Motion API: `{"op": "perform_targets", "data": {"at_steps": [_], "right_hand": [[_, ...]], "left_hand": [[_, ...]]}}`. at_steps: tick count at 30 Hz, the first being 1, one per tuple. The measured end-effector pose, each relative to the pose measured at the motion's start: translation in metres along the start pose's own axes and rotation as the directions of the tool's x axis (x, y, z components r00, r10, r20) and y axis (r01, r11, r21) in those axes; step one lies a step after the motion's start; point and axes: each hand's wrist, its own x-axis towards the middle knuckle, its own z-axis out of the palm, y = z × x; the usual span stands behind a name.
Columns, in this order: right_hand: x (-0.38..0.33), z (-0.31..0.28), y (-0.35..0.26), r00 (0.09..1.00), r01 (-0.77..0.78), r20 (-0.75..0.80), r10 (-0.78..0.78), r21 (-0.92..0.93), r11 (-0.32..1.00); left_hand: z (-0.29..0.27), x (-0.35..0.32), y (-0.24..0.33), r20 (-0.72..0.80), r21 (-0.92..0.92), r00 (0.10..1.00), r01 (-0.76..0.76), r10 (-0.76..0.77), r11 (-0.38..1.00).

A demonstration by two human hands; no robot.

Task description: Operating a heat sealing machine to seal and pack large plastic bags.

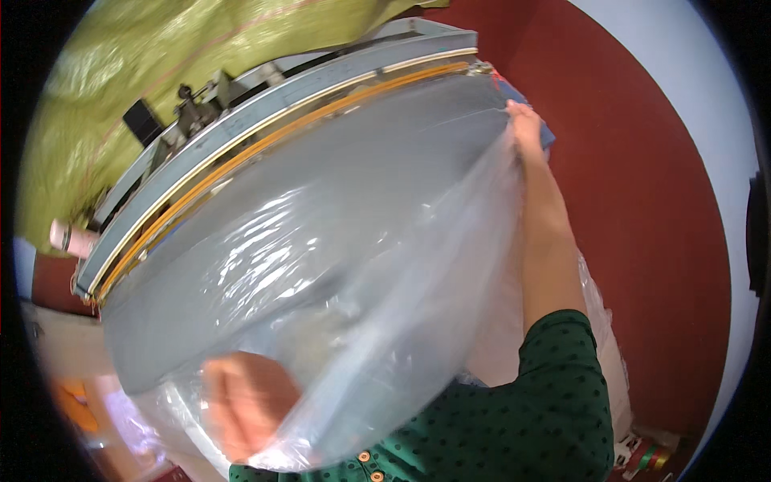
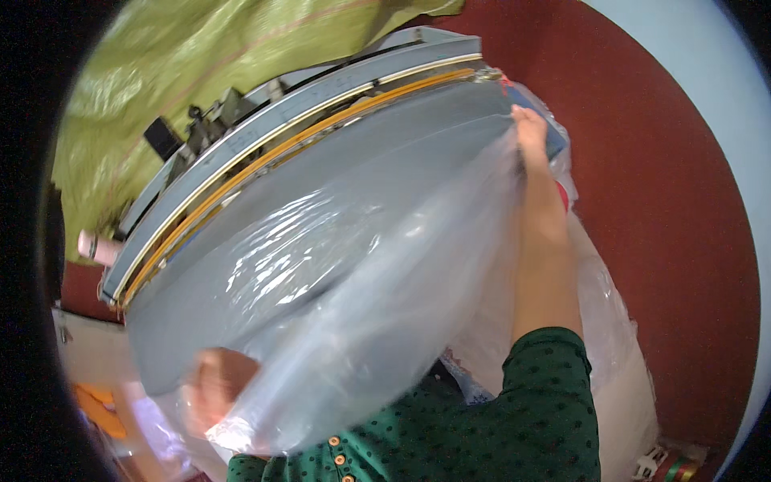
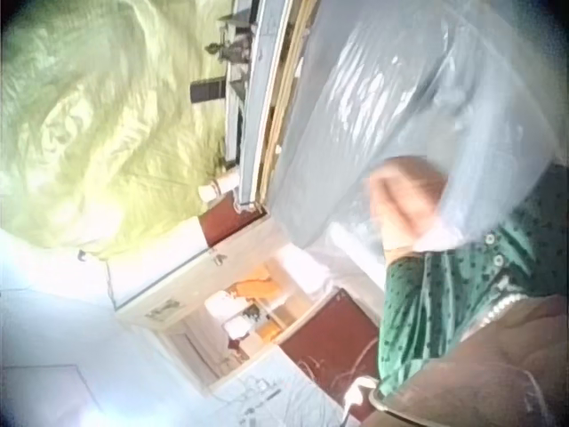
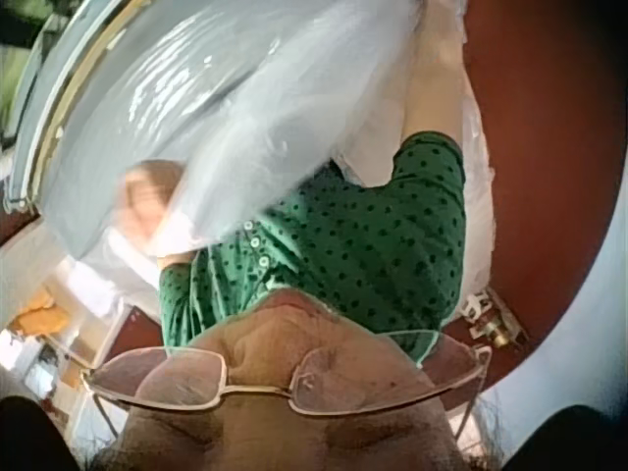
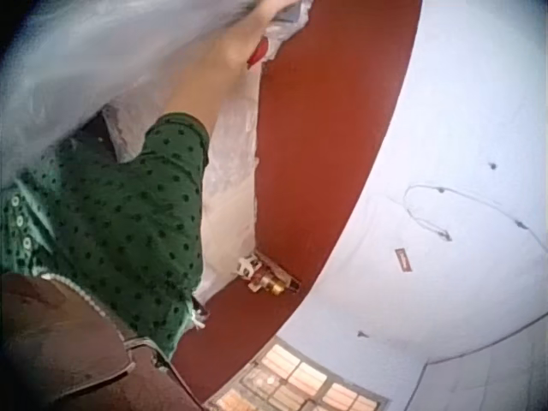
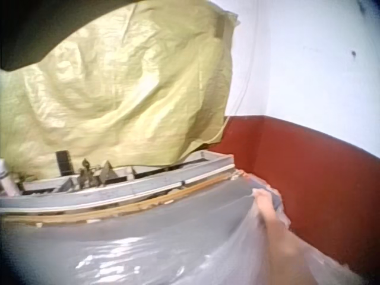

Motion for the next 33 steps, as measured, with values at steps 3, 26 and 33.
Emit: {"op": "perform_targets", "data": {"at_steps": [3, 26, 33], "right_hand": [[0.007, -0.016, 0.013, 0.998, 0.050, -0.034, -0.051, -0.020, 0.999], [0.006, 0.021, 0.006, 0.975, -0.055, -0.220, -0.044, -0.423, 0.904], [0.010, 0.020, 0.014, 0.993, -0.017, -0.119, 0.012, -0.041, 0.999]], "left_hand": [[-0.019, 0.031, 0.040, 0.569, -0.580, 0.645, -0.125, 0.510, 0.805], [0.005, 0.154, -0.146, 0.637, 0.707, 0.470, -0.672, -0.611, 0.220], [-0.093, 0.241, -0.256, 0.182, 0.731, 0.647, -0.593, -0.740, -0.338]]}}
